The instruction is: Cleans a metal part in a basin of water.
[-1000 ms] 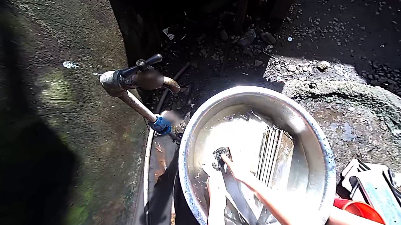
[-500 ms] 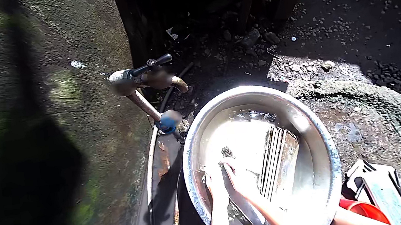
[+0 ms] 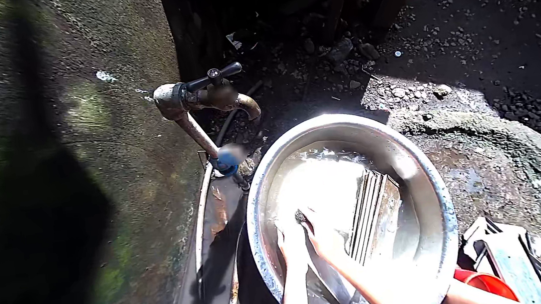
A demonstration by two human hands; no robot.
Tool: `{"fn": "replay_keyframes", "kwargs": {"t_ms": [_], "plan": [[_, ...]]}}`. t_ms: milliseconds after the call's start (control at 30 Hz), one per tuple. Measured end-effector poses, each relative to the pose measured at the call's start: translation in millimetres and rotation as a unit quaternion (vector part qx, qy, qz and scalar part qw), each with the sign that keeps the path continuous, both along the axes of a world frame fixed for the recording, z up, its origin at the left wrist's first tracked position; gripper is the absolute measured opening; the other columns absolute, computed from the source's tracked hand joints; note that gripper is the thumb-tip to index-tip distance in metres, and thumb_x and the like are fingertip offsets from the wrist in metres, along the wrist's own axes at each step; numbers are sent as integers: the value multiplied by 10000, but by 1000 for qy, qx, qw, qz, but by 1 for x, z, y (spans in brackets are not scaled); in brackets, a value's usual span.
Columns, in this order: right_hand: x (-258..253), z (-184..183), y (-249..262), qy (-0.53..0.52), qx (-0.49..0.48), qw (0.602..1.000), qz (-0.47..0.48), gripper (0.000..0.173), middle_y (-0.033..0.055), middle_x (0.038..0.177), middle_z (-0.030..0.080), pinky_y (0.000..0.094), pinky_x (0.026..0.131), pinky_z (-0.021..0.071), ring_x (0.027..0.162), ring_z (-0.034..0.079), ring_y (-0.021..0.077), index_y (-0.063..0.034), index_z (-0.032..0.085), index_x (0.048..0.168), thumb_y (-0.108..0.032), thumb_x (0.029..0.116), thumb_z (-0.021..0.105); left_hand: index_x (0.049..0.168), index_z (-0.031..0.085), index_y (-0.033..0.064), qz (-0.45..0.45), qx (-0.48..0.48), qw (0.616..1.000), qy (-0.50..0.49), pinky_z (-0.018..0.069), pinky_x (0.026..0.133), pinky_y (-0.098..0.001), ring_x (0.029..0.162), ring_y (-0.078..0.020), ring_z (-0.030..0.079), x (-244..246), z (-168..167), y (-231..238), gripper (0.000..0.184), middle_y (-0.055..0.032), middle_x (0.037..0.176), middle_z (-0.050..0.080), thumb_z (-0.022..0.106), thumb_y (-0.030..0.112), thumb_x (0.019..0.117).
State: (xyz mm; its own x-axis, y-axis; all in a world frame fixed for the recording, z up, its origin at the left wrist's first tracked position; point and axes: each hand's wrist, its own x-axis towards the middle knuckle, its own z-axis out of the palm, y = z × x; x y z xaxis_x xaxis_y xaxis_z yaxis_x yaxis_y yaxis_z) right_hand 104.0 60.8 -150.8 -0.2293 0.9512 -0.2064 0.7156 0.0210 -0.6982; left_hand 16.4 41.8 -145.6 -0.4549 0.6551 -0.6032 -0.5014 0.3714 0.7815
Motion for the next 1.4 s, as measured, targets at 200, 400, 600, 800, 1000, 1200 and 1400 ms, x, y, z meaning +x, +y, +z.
{"fn": "replay_keyframes", "kwargs": {"t_ms": [200, 400, 600, 800, 1000, 1200, 1400], "plan": [[-21, 8, 10, 8, -46, 996, -71, 482, 119, 1552, 499, 390, 1209, 352, 1447, 460, 251, -99, 500, 1516, -92, 1037, 447, 1486, 390, -58, -19, 9, 1000, 17, 455, 1080, -343, 1269, -195, 552, -2, 2, -5, 439, -213, 1417, 536, 424, 99, 1078], [-29, 1, 12, -67, 0, 997, 30, 494, 139, 1593, 445, 426, 1247, 281, 1488, 407, 289, -66, 463, 1536, -223, 1076, 379, 1493, 396, -41, -6, -11, 1000, -7, 406, 1122, -362, 1330, -205, 509, 0, 0, -6, 443, -203, 1476, 498, 364, 186, 1114], [-19, -6, 27, 18, 26, 999, -29, 325, 191, 1378, 626, 417, 1128, 434, 1297, 588, 314, -73, 726, 1254, -130, 1009, 520, 1514, 371, -43, -32, 27, 999, 5, 377, 1157, -335, 1376, -188, 470, 0, 4, -8, 472, -197, 1518, 457, 267, 206, 1127], [-21, -4, 29, 57, -9, 998, -38, 300, 163, 1207, 720, 407, 1072, 477, 1164, 669, 280, -40, 747, 1183, -181, 991, 565, 1501, 395, -48, -29, 14, 999, 3, 381, 1153, -345, 1367, -193, 481, 0, 4, -5, 469, -205, 1504, 472, 291, 214, 1127], [-13, -17, 50, 47, -43, 997, -37, 295, 221, 1242, 681, 409, 1076, 460, 1197, 636, 311, 26, 704, 1208, -97, 970, 582, 1492, 382, -62, -31, 15, 999, -3, 415, 1107, -336, 1305, -191, 511, -1, 10, -9, 457, -217, 1465, 485, 260, 180, 1124], [-27, 31, 43, 6, -48, 991, 129, 320, 124, 1222, 700, 407, 1029, 483, 1151, 659, 250, -104, 731, 1203, -244, 1020, 509, 1520, 374, -27, -10, -4, 1000, -24, 340, 1174, -382, 1407, -215, 437, 3, 8, -7, 499, -187, 1549, 427, 206, 247, 1138], [-41, 22, 37, 20, -2, 999, 27, 315, 106, 1233, 711, 363, 1037, 498, 1155, 670, 210, -122, 754, 1178, -277, 990, 554, 1459, 443, -44, -16, -50, 998, -31, 373, 1130, -405, 1330, -234, 491, 1, 12, -2, 528, -209, 1464, 500, 191, 293, 1140]]}}
